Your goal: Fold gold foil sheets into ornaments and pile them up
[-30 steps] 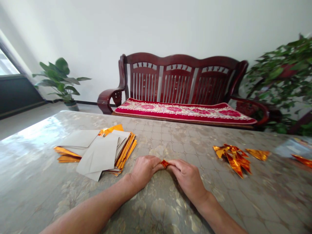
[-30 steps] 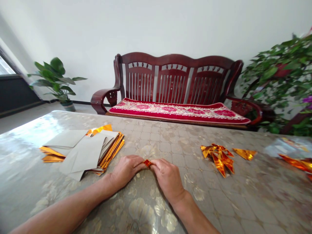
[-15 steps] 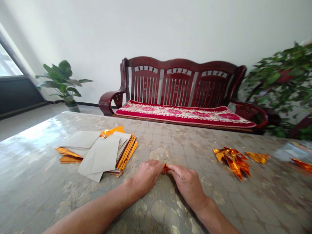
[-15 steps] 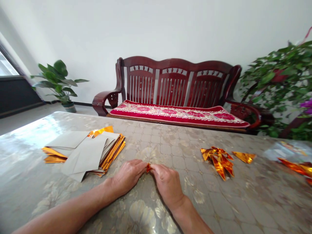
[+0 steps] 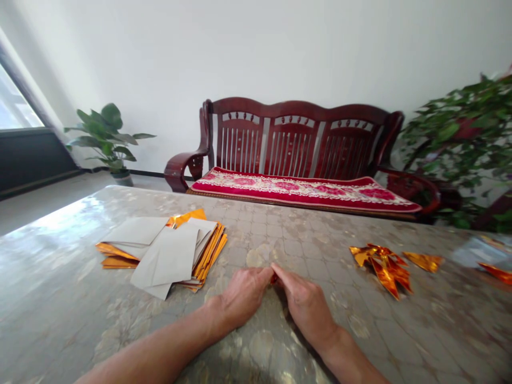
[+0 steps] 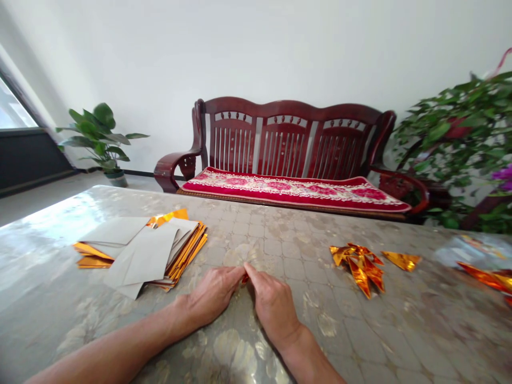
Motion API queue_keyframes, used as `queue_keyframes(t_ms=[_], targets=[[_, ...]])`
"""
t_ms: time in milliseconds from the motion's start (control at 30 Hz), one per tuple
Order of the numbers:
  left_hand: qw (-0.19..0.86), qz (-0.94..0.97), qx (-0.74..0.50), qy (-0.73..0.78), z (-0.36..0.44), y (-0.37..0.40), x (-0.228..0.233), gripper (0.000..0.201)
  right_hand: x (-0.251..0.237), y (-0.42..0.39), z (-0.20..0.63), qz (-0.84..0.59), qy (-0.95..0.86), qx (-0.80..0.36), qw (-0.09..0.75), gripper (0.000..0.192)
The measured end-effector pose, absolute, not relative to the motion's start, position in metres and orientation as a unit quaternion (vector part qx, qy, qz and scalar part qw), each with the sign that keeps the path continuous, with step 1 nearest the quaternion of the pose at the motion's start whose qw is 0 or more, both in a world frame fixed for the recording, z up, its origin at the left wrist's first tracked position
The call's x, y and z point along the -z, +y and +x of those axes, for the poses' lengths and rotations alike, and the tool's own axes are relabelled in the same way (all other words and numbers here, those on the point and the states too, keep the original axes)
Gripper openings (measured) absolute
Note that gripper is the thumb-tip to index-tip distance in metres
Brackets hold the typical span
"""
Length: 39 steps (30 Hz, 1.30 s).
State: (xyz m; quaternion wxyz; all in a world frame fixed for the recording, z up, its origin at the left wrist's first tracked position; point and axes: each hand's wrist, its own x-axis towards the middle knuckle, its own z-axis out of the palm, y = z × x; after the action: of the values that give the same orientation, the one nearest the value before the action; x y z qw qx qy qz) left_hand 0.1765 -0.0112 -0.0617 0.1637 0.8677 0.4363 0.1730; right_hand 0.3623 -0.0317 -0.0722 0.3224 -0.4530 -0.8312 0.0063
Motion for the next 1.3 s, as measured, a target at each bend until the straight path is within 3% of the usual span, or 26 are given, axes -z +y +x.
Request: queue_keyframes(t_ms=[200,433,633,800,1100,1300], targets=[[0.174,0.857,-0.176,0.452,0.181,-0.013,0.063,0.021,0.074,-0.031,0.361,-0.446,-0.833,0.001,0.329,0.048],[0.145,0.854,-0.136,0.480,0.180,-0.009,0.055,0.018,0.073,-0.025,0.358,-0.510,-0.804,0.033,0.305,0.034],[0.107,0.823,-0.047,0.556,0.182,-0.005,0.047,0.023,0.068,-0.023,0.360,-0.549,-0.798,0.034,0.248,0.008],[0.126,0.842,-0.077,0.519,0.178,-0.007,0.051,0.029,0.063,-0.024,0.364,-0.559,-0.803,0.038,0.205,0.011],[0.180,0.869,-0.140,0.440,0.165,0.000,0.052,0.020,0.068,-0.023,0.368,-0.496,-0.833,0.008,0.243,0.024],[0.137,0.875,-0.138,0.444,0.166,0.002,0.057,0.021,0.071,-0.023,0.370,-0.476,-0.843,0.020,0.251,0.021]])
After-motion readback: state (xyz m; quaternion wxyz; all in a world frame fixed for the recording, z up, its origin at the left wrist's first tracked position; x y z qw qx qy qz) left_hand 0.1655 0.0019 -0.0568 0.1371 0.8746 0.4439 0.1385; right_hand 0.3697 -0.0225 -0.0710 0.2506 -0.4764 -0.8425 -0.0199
